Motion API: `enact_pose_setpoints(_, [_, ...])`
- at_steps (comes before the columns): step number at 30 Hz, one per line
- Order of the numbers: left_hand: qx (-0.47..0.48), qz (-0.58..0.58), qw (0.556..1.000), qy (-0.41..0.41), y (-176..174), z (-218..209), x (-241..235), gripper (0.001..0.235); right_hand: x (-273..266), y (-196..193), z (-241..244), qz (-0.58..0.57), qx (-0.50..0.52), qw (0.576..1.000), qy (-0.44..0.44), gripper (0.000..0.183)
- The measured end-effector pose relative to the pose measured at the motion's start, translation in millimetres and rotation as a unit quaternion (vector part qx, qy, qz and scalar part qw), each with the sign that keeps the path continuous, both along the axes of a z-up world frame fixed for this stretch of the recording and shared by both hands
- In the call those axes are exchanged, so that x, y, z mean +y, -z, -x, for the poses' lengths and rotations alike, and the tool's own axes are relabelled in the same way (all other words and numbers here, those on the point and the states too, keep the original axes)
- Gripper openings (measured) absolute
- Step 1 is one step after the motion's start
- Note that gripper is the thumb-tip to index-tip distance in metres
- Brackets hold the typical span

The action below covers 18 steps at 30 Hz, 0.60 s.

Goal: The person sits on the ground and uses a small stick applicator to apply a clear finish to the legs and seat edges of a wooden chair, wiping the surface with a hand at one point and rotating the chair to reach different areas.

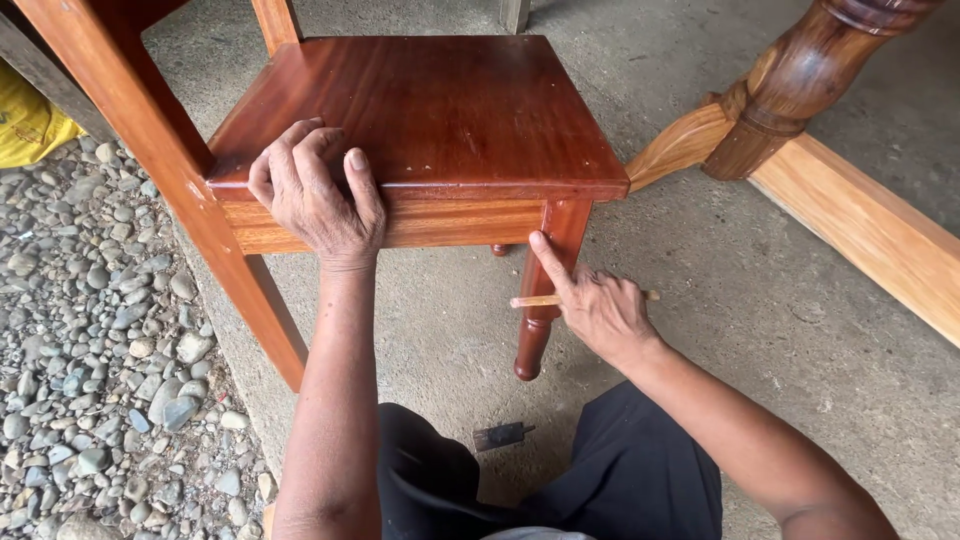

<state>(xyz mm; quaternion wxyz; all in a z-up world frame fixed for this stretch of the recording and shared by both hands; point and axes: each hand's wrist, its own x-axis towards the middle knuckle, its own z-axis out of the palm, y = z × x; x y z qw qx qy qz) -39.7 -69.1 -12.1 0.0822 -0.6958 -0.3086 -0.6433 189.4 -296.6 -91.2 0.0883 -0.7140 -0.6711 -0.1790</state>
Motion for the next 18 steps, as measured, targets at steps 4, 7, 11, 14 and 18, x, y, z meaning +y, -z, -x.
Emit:
enact_pose_setpoints(4, [-0.002,0.004,1.000,0.004,-0.4,0.1,1.4,0.029,-17.9,4.3,-2.5,0.027,-0.045,0.998,0.019,0.076])
enact_pose_setpoints(7, [-0.004,-0.001,1.000,0.007,0.4,-2.1,3.5,0.028,-20.9,11.7,-10.6,-0.108,0.059,0.991,-0.048,0.047])
enact_pose_setpoints(11, [0.002,-0.002,1.000,-0.004,-0.3,-2.1,5.5,0.024,4.8,-5.5,-5.8,-0.247,0.230,0.941,-0.004,0.039])
enact_pose_setpoints(14, [0.010,-0.003,1.000,0.002,-2.9,-1.6,6.6,0.022,27.3,-24.2,1.2,-0.270,0.167,0.948,-0.001,0.056])
enact_pose_setpoints(18, [0.008,0.000,1.000,0.008,-2.2,-1.0,4.0,0.022,35.8,-39.8,2.7,-0.244,0.165,0.955,0.041,0.058])
